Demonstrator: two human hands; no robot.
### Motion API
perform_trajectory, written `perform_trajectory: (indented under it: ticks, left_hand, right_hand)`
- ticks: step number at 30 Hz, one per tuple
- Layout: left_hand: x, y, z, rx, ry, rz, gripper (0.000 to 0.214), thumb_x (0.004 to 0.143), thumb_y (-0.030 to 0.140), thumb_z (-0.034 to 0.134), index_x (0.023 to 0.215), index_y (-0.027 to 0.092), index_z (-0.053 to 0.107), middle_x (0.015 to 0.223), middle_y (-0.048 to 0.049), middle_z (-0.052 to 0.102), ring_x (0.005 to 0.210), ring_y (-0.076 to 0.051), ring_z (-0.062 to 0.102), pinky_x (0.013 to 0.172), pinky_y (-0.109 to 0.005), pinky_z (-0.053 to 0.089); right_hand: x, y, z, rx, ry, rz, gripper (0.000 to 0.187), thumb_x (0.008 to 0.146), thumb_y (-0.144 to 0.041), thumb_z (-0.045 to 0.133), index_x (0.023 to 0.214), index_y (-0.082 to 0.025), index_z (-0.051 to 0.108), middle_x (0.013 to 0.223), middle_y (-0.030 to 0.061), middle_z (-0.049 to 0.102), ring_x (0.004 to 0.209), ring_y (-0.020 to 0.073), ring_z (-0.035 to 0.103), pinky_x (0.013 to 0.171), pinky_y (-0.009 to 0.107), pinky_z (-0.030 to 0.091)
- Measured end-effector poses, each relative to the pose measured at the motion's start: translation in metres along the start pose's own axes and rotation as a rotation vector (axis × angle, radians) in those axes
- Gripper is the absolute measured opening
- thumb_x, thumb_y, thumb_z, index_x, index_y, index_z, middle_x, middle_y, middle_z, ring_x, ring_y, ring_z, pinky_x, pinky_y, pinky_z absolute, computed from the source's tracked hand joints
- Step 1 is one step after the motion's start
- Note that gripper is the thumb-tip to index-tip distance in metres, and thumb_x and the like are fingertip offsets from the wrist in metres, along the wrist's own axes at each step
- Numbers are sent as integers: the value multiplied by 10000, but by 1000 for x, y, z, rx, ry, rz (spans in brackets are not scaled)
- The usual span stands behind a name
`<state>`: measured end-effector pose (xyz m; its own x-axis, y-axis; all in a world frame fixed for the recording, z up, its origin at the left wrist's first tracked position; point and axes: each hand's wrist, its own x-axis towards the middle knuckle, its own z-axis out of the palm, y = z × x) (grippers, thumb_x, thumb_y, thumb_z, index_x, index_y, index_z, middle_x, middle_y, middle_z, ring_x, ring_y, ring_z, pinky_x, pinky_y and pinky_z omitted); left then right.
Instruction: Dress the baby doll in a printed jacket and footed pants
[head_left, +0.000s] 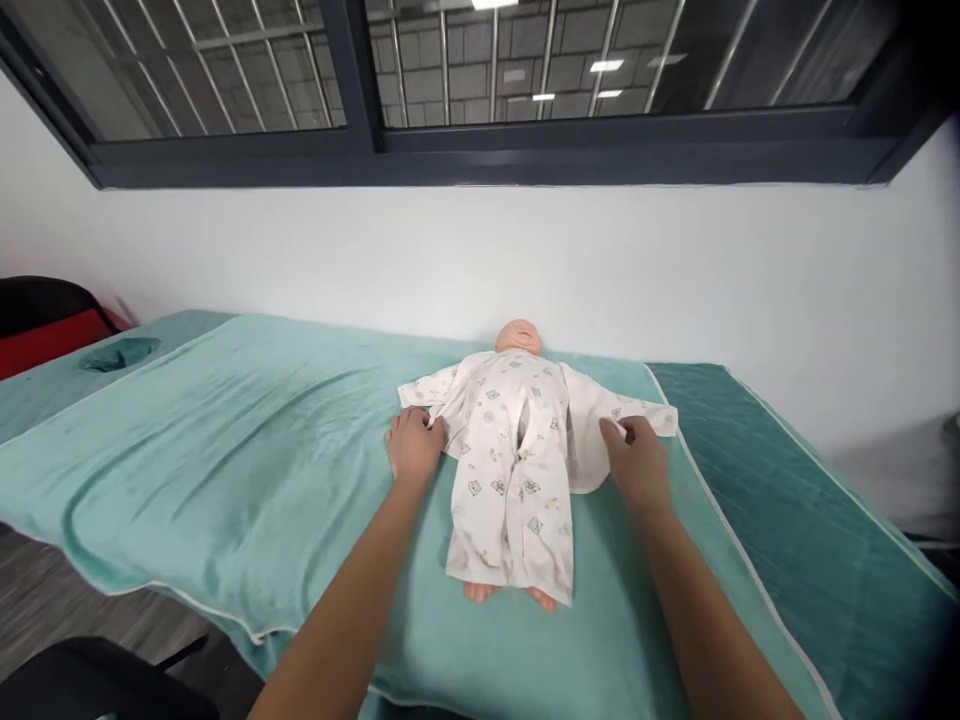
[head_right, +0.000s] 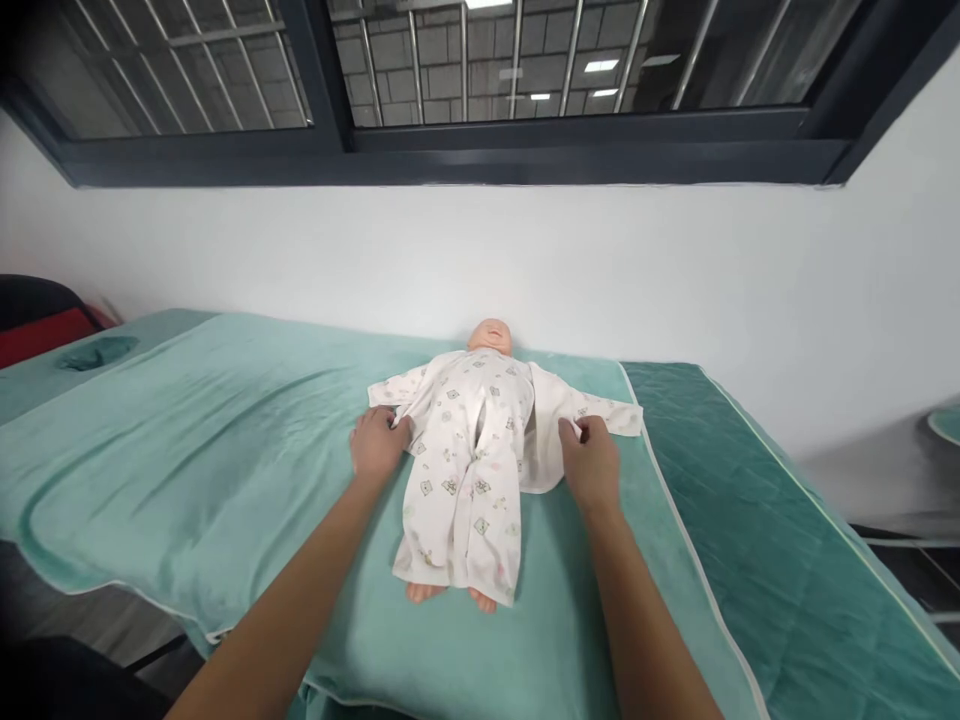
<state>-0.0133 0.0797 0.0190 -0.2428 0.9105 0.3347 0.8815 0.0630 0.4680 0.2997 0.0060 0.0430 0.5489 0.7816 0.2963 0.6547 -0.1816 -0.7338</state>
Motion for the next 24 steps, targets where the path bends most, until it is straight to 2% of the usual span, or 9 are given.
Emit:
perform_trajectory:
  ticks: [2,6,8,12,15,18,20,22,24]
  left_hand:
    - [-1,-2,-1,-141,1,-30,183,837,383,553,755,220,542,867,-51,649,946,-272,574,841,-380,395]
    - [-5,-8,-4,-614,-40,-94,223,841,423,554,757,219,517,692,20,534,713,-174,514,705,-293,391]
    - [-7,-9,-6,-803,-48,-88,255,841,440,567,746,209,513,714,27,532,697,-146,501,670,-263,394]
    - [-4,5,-17,-1313,-109,-182,230,818,418,627,853,197,573,858,-4,625,755,-142,572,678,-247,441]
    - [-1,32,-34,-1518,-154,-148,251,859,416,582,1011,216,586,1067,-40,669,945,-182,635,797,-284,500]
    - [-10,66,-50,-1313,-201,-22,204,879,412,548,954,228,594,1062,-26,696,968,-207,656,816,-322,525]
    - [-22,83,-57,-991,-359,222,168,887,376,551,825,228,601,1016,-29,724,1003,-231,664,893,-370,523]
    - [-33,91,-58,-739,-420,516,164,910,315,525,808,238,627,1150,-34,723,1178,-248,621,1083,-431,427]
    - [-37,91,-54,-637,-398,656,202,935,284,496,815,247,655,1202,-22,719,1235,-233,601,1153,-434,356]
  right_hand:
    - [-9,-34,0,149,81,-190,220,885,-436,546,843,-222,520,784,7,599,674,160,521,667,277,409]
    - [-33,-88,-7,0,-387,-789,149,950,-298,500,840,-219,563,826,14,633,778,173,561,773,311,408]
    - [-46,-95,-10,-79,-513,-885,174,975,-253,473,844,-216,582,818,12,638,798,177,569,814,332,401]
    - [-62,-89,-11,103,-456,-708,167,986,-252,468,876,-221,591,849,5,648,812,164,584,780,302,414]
    - [-55,-88,-8,314,-297,-533,156,953,-315,524,861,-225,612,846,5,657,790,163,587,723,275,427]
    - [-24,-91,5,406,-72,-305,190,916,-378,546,880,-218,641,866,17,674,791,170,595,727,277,437]
    - [7,-93,20,382,21,-165,214,899,-396,533,898,-209,639,872,28,676,791,176,596,727,281,434]
    - [39,-96,39,266,12,-92,219,885,-403,520,868,-205,613,825,36,661,758,184,579,713,291,415]
    - [65,-98,57,79,-67,-51,257,882,-446,502,823,-207,576,754,45,633,709,198,544,679,307,380]
